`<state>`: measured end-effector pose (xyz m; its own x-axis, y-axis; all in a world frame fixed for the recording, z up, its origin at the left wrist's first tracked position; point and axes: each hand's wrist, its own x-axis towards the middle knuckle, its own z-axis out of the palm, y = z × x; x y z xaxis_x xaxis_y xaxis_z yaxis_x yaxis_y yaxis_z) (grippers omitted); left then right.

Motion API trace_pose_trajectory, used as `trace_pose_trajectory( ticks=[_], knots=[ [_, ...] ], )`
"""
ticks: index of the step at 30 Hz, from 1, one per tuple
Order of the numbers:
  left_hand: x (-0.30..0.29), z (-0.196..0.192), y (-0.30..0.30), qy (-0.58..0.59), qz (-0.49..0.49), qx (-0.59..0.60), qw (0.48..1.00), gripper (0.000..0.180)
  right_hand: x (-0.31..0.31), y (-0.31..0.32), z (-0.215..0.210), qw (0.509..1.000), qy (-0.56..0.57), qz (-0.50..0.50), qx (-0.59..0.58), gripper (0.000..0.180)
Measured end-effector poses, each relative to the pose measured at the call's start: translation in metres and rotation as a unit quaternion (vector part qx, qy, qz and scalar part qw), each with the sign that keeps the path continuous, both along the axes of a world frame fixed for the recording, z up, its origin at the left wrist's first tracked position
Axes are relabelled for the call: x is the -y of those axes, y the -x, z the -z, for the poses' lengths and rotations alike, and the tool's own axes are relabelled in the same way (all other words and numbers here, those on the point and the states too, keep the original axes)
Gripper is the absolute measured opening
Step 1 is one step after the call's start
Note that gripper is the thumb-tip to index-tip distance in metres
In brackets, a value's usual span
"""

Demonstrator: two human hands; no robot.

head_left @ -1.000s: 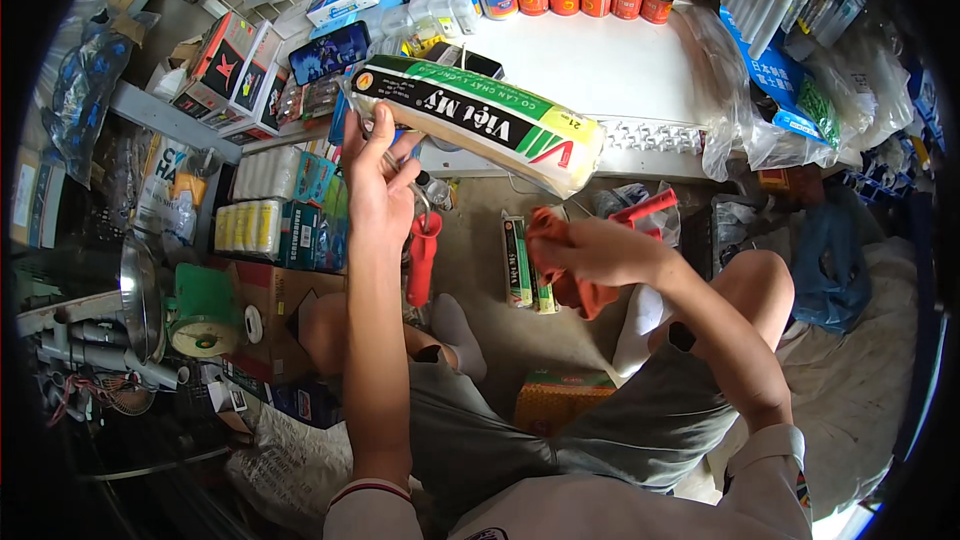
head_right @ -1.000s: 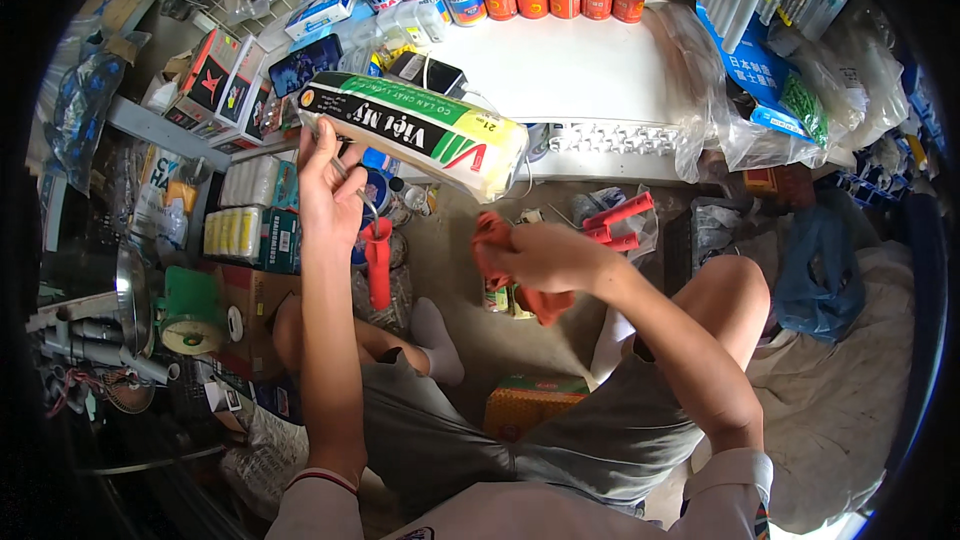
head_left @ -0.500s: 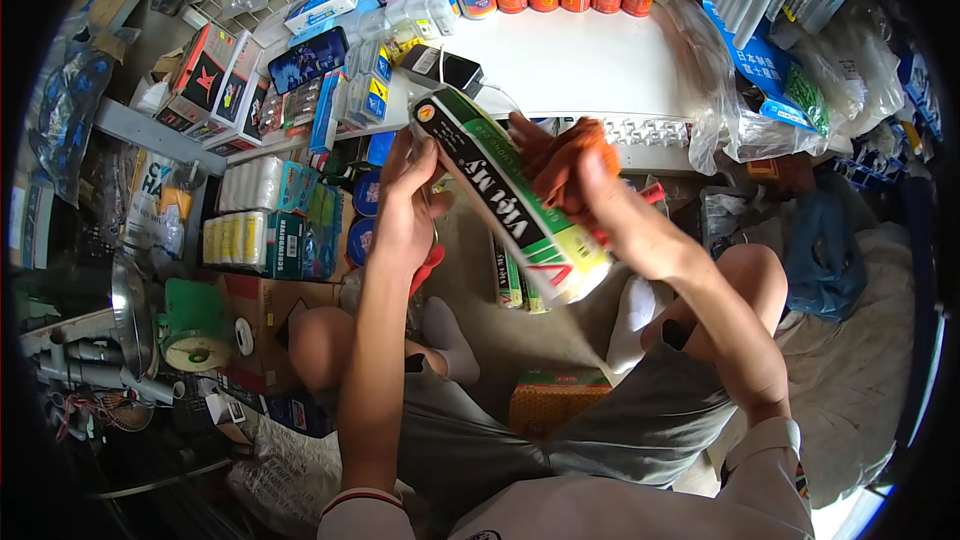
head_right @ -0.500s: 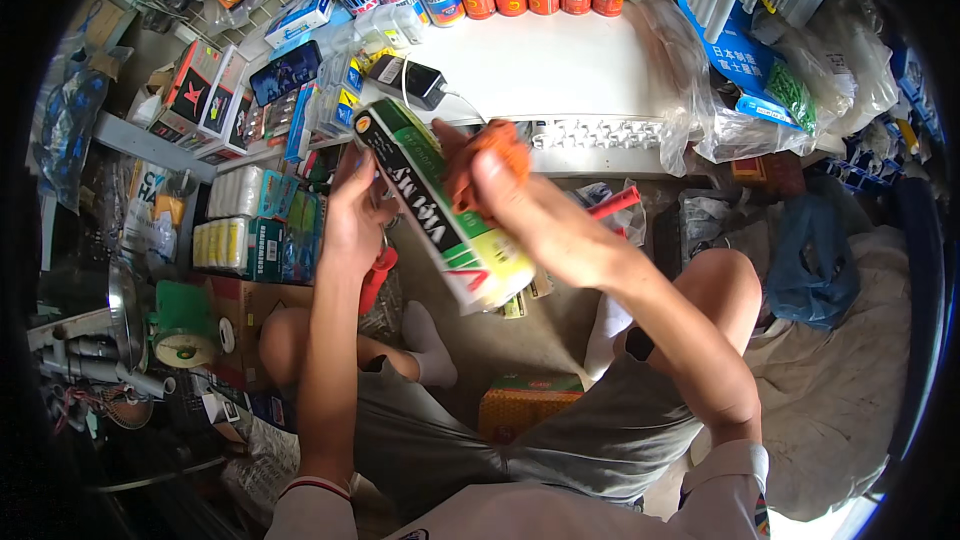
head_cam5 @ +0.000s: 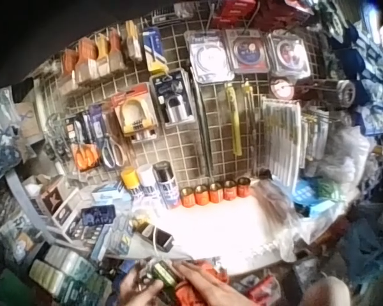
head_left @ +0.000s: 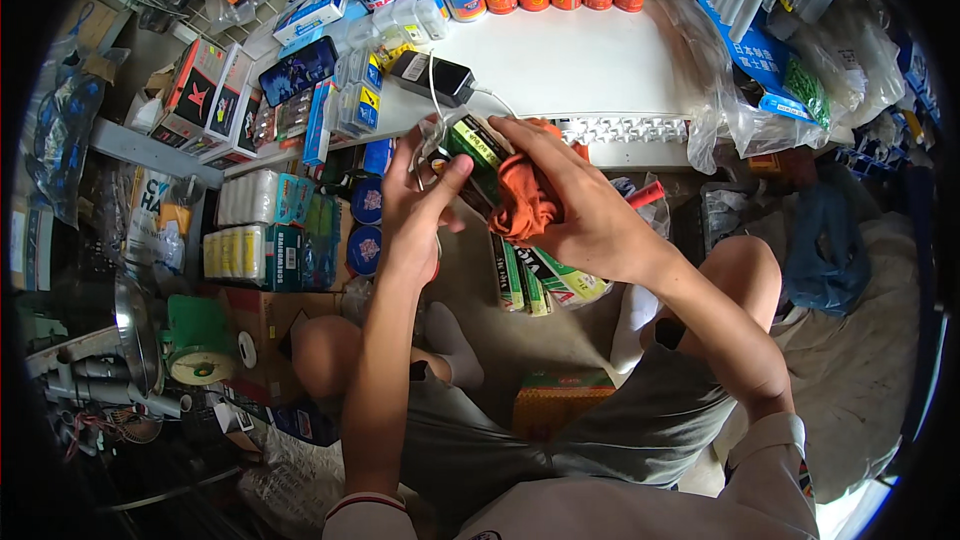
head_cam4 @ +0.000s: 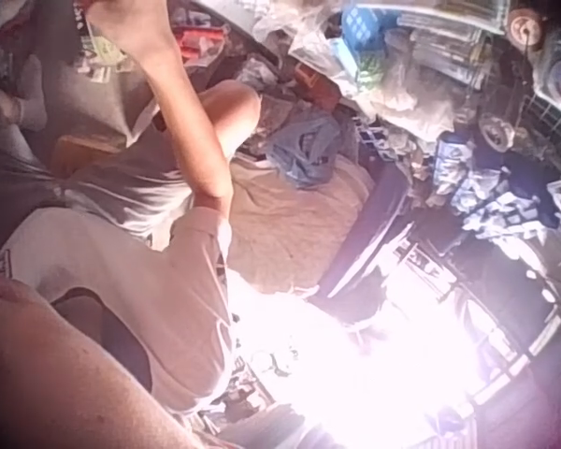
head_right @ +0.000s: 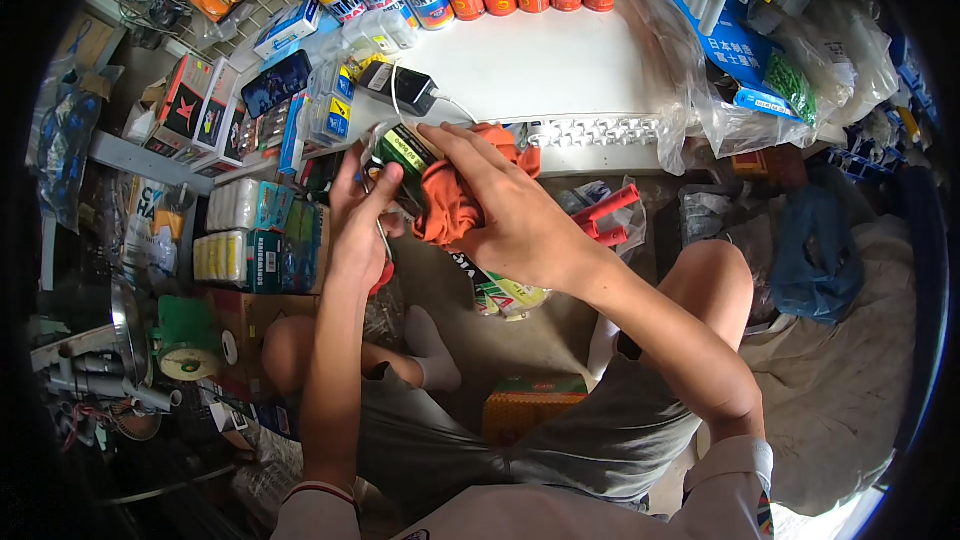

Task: The person is assembling and cleaning paint rollers, removing them from plastic packaging and wiping the handles with a red cloth.

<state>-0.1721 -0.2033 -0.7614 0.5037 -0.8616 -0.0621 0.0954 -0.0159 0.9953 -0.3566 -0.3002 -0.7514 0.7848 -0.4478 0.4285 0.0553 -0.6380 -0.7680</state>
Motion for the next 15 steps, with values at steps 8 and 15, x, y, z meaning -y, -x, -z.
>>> trace_pose_trajectory(
  ticks=[8,15],
  knots=[
    [0.001,-0.007,0.002,0.024,-0.069,-0.078,0.994,0.041,-0.002,-0.002,-0.012,0.996,0.083,-0.022,-0.006,0.091],
    [-0.002,0.002,0.025,0.08,0.132,0.078,0.985,0.046,0.003,-0.025,0.001,0.99,-0.016,0.104,0.096,0.076]
  ],
)
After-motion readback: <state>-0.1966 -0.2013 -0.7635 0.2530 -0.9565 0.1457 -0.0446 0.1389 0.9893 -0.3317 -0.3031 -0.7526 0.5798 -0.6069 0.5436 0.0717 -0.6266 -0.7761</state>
